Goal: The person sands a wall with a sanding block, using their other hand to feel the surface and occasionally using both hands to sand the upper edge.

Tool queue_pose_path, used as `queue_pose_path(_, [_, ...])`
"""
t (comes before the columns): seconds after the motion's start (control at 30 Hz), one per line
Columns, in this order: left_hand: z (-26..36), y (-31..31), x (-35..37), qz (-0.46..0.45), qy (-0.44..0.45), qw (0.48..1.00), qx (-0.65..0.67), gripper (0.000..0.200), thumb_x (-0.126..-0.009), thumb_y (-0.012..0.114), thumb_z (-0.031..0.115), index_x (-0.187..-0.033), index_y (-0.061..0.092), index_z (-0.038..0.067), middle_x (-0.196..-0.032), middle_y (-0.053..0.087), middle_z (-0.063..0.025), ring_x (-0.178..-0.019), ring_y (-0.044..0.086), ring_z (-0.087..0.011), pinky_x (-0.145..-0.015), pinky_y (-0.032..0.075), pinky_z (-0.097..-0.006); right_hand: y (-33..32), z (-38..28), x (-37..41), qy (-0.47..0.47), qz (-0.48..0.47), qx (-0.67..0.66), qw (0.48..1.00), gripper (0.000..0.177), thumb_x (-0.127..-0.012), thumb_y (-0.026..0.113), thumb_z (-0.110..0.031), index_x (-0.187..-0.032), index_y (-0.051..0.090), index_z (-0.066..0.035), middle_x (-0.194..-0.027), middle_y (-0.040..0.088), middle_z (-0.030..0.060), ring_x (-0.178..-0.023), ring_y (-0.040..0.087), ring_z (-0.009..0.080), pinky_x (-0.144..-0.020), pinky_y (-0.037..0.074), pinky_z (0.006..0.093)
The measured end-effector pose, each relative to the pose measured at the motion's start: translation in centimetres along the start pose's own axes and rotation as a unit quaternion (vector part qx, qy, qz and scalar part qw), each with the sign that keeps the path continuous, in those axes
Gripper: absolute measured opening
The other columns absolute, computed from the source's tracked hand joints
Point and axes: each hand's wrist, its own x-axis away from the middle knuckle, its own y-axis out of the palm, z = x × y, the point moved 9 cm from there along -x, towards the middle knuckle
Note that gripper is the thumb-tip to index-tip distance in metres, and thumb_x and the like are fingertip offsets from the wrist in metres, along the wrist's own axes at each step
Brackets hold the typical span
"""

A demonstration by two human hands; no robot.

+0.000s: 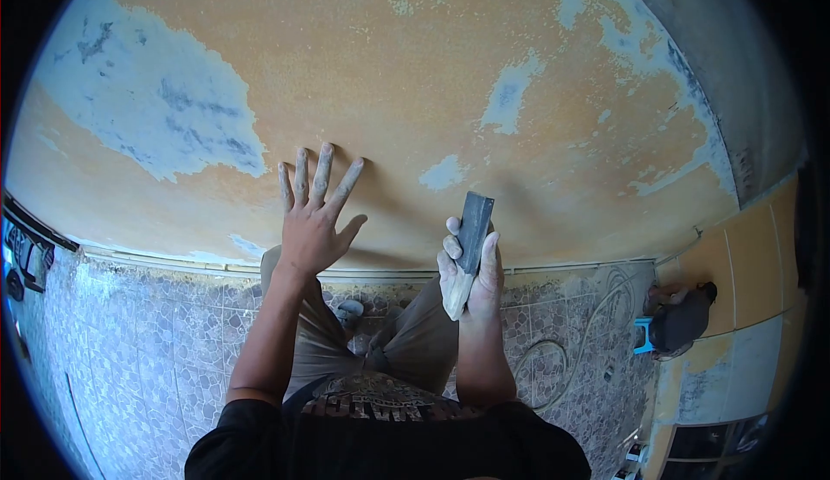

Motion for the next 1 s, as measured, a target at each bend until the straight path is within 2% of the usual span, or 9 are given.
queue_pose_path(0.07, [0.3, -1.8, 0.5, -0.022, -0.002, 0.999, 0.044, 0.084, -0.083, 0.083, 0.038, -0.158, 0.046, 0.028, -0.173, 0.020, -0.0138, -0.158, 0.012, -0.0443, -0.127, 0.010, -0.0614, 0.1, -0.3, -0.6, -0.003, 0.002, 0.022, 1.000, 0.057, -0.106, 0.060, -0.042, -0.147, 0.044, -0.007, -0.120, 0.064, 0.0131, -0.085, 0.059, 0.0116, -0.064, 0.050, 0.0238])
queue_pose_path(0.2, [0.6, -5.6, -0.5, -0.035, -0.021, 0.991, 0.130, 0.083, -0.081, 0.085, 0.030, -0.156, 0.049, 0.021, -0.165, 0.036, -0.0135, -0.154, 0.028, -0.0406, -0.125, 0.028, -0.0556, 1.5, -5.2, -3.5, -0.214, 0.017, 0.262, 0.941, 0.053, -0.102, 0.068, -0.024, -0.145, 0.044, -0.004, -0.116, 0.063, 0.0106, -0.087, 0.059, 0.0112, -0.072, 0.050, 0.0249])
queue_pose_path(0.3, [1.5, -10.5, -4.2, 0.040, 0.035, 0.987, 0.149, 0.080, -0.080, 0.086, 0.024, -0.152, 0.053, 0.017, -0.154, 0.050, -0.0126, -0.146, 0.042, -0.0370, -0.119, 0.039, -0.0523, 5.0, -8.8, -4.8, -0.439, -0.011, 0.433, 0.787, 0.060, -0.092, 0.077, -0.003, -0.143, 0.045, -0.001, -0.108, 0.065, 0.0100, -0.087, 0.061, 0.0156, -0.075, 0.051, 0.0329])
queue_pose_path(0.33, [2.0, -12.7, -5.7, 0.088, 0.062, 0.984, 0.139, 0.077, -0.080, 0.086, 0.023, -0.150, 0.055, 0.016, -0.150, 0.055, -0.0120, -0.143, 0.046, -0.0361, -0.117, 0.040, -0.0514, 5.5, -9.3, -5.6, -0.443, -0.016, 0.433, 0.785, 0.060, -0.092, 0.077, -0.003, -0.143, 0.045, -0.001, -0.108, 0.065, 0.0100, -0.087, 0.061, 0.0156, -0.075, 0.051, 0.0329])
queue_pose_path(0.4, [3.6, -16.9, -8.5, 0.183, 0.121, 0.969, 0.113, 0.072, -0.080, 0.086, 0.019, -0.146, 0.059, 0.014, -0.143, 0.061, -0.0112, -0.139, 0.051, -0.0350, -0.114, 0.043, -0.0501, 9.2, -9.7, -4.6, -0.567, -0.027, 0.606, 0.558, 0.058, -0.086, 0.079, 0.002, -0.138, 0.053, -0.001, -0.101, 0.065, 0.0108, -0.083, 0.063, 0.0231, -0.074, 0.052, 0.0377])
queue_pose_path(0.57, [7.1, -23.4, -15.7, 0.351, 0.224, 0.909, 0.035, 0.053, -0.084, 0.081, 0.025, -0.132, 0.065, 0.009, -0.130, 0.065, -0.0114, -0.132, 0.054, -0.0350, -0.115, 0.038, -0.0506, 8.0, -8.2, -5.7, -0.622, -0.072, 0.663, 0.410, 0.034, -0.087, 0.074, 0.000, -0.120, 0.075, -0.010, -0.097, 0.061, 0.0065, -0.083, 0.060, 0.0255, -0.073, 0.050, 0.0394])
queue_pose_path(0.67, [7.9, -23.9, -19.1, 0.401, 0.225, 0.887, -0.056, 0.048, -0.089, 0.074, 0.030, -0.130, 0.065, 0.006, -0.130, 0.062, -0.0127, -0.136, 0.050, -0.0350, -0.120, 0.033, -0.0530, 5.5, -8.0, -5.3, -0.612, -0.064, 0.678, 0.403, 0.035, -0.089, 0.073, -0.004, -0.124, 0.073, -0.009, -0.097, 0.060, 0.0064, -0.084, 0.059, 0.0260, -0.073, 0.050, 0.0409])
queue_pose_path(0.7, [8.3, -23.8, -19.5, 0.430, 0.219, 0.869, -0.110, 0.049, -0.092, 0.071, 0.035, -0.131, 0.065, 0.006, -0.131, 0.061, -0.0114, -0.136, 0.050, -0.0332, -0.120, 0.033, -0.0523, 4.9, -7.9, -5.2, -0.596, -0.079, 0.691, 0.402, 0.043, -0.088, 0.074, 0.001, -0.130, 0.068, 0.000, -0.099, 0.062, 0.0109, -0.085, 0.057, 0.0282, -0.074, 0.049, 0.0424])
queue_pose_path(1.0, [8.4, -22.2, -20.7, 0.511, 0.231, 0.824, -0.084, 0.038, -0.092, 0.069, 0.037, -0.114, 0.069, 0.007, -0.112, 0.064, -0.0091, -0.113, 0.060, -0.0264, -0.115, 0.039, -0.0469, 8.3, -7.0, -5.7, -0.599, -0.037, 0.710, 0.367, 0.046, -0.092, 0.073, -0.002, -0.136, 0.062, 0.005, -0.096, 0.059, 0.0115, -0.086, 0.054, 0.0291, -0.076, 0.046, 0.0432])
